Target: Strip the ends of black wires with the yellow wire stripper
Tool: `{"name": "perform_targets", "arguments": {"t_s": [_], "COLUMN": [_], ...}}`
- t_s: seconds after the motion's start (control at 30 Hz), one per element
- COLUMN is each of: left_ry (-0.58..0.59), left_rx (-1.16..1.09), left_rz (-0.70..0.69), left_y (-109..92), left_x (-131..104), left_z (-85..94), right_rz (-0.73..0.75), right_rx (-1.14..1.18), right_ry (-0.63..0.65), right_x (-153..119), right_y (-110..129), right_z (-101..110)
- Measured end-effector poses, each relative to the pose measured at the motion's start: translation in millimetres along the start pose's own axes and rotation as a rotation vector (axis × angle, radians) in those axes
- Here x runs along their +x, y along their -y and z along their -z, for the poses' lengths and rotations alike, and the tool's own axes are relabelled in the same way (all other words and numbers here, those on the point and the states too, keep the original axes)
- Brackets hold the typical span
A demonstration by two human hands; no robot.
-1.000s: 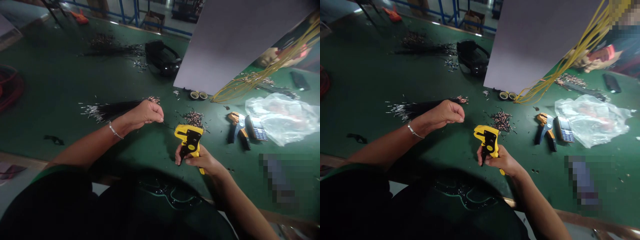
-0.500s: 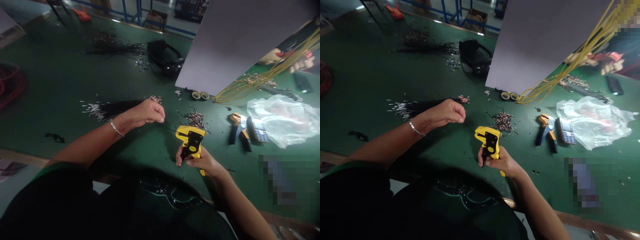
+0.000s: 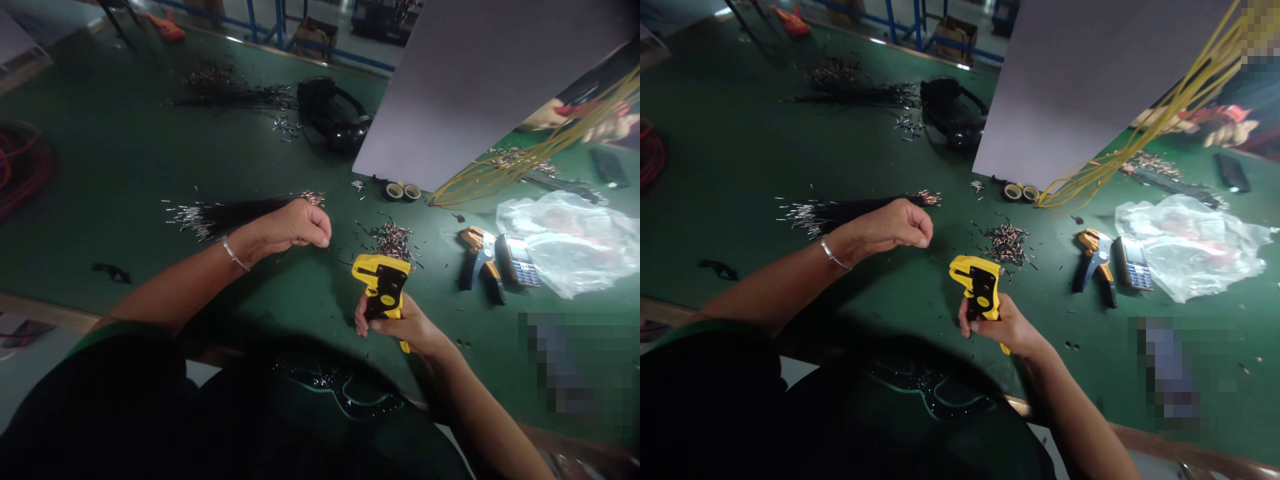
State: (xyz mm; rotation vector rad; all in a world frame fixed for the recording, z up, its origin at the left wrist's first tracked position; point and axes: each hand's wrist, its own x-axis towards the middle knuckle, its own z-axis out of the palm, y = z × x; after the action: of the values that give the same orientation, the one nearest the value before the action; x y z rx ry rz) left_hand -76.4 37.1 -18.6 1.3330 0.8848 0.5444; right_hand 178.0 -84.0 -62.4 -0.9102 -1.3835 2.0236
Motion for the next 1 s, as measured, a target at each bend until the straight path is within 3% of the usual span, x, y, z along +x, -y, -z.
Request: {"name": "perform_targets", "arguments": {"t_s": [0.47,0.83,1.0], "left_ry": [0.022,-0.106,-0.173], "left_rx": [-0.018,-0.001,0.093], "left_rz": [-0.017,-0.014,-0.131], "left_y": [1.9,-10.2,-8.1], "left_x": [-0.3,-4.8,-3.1], "left_z": [1.8,-7.2,-7.5], "right_rz": [-0.043,-0.086,-0.009], "right_rx": [-0.019,-0.17,-0.156], "right_ry": [-0.129,-0.188,-0.248], "right_x": [-2.9,-3.6,-1.2], "right_y": [-10.1,-13.2,-13.7], "right_z": [-7.7,-15.2,-14.9]}}
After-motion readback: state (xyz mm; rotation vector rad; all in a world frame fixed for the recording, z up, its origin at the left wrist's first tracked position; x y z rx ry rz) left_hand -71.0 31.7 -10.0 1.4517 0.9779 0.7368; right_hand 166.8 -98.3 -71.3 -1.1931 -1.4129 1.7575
